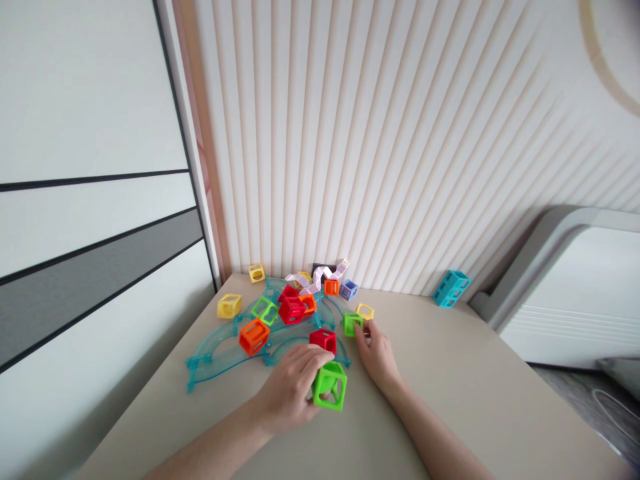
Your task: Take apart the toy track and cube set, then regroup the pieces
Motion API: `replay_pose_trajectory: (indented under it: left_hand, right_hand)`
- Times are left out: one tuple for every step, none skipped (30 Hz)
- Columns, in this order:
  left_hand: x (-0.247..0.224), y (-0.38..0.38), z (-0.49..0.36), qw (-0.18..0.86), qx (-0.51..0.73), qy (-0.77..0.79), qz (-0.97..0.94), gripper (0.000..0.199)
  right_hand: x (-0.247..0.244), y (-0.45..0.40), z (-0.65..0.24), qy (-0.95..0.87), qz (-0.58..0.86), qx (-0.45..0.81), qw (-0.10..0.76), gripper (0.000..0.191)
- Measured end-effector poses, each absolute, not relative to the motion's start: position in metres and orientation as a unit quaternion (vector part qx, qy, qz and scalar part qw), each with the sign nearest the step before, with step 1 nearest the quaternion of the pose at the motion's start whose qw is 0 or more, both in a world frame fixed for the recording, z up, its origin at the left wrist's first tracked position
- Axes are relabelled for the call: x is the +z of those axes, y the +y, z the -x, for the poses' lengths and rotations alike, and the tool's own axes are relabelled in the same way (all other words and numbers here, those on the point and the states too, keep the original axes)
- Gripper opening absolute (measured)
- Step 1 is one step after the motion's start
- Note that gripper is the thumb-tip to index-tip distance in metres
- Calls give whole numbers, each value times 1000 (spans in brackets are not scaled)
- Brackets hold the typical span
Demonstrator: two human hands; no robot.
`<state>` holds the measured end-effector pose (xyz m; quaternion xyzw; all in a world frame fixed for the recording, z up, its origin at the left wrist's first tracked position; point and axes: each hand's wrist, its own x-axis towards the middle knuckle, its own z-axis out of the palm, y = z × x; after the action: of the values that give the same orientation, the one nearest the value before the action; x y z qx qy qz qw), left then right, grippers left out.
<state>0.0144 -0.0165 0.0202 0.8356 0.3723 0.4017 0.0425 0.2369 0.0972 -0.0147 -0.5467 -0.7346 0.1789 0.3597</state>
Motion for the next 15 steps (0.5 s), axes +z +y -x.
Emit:
replay_pose_trajectory:
  left_hand:
    - [20, -16, -14, 43, 403, 378, -833, 52]
    - [19, -16, -14, 42, 404, 383, -830, 53]
    - [18, -16, -14, 41, 406, 387, -827, 53]
    - [18, -16, -14, 40, 407, 391, -824, 54]
    - [18, -16, -14, 39, 409, 395, -822, 53]
    - [18, -16, -14, 38, 411, 398, -819, 53]
    - [18, -16, -14, 37, 413, 400, -817, 52]
    - [19, -16, -14, 36, 416, 400, -816, 52]
    - [19, -16, -14, 35, 418, 401, -815, 53]
    - [19, -16, -14, 33, 420, 402, -813, 54]
    - [19, -16, -14, 31, 422, 404, -811, 54]
    - [19, -16, -14, 29, 424, 406, -809, 55]
    - [19, -16, -14, 28, 425, 407, -808, 55]
    - [19, -16, -13, 27, 425, 408, -808, 54]
    - [19, -16, -13, 27, 426, 408, -807, 54]
  right_hand:
    - [-14, 97, -237, -729, 547, 184, 367, 30]
    - [-13, 96, -238, -724, 549, 188, 373, 31]
    - [-12, 95, -238, -719, 550, 191, 379, 32]
    - [-12, 95, -238, -714, 552, 194, 384, 33]
    - [-12, 95, -238, -710, 554, 196, 388, 34]
    - [-12, 94, -238, -707, 556, 198, 391, 34]
    - [-12, 94, -238, -703, 558, 198, 394, 35]
    - [-12, 93, -238, -699, 561, 198, 396, 35]
    - [-12, 93, -238, -695, 565, 197, 399, 36]
    - [-12, 93, -238, -692, 568, 196, 401, 36]
    - [-12, 93, -238, -689, 570, 197, 402, 35]
    - [-12, 93, -238, -688, 571, 198, 403, 34]
    - [-12, 92, -238, -687, 570, 201, 403, 33]
    - [-12, 93, -238, -688, 568, 204, 404, 31]
    - [-12, 93, -238, -689, 565, 207, 405, 30]
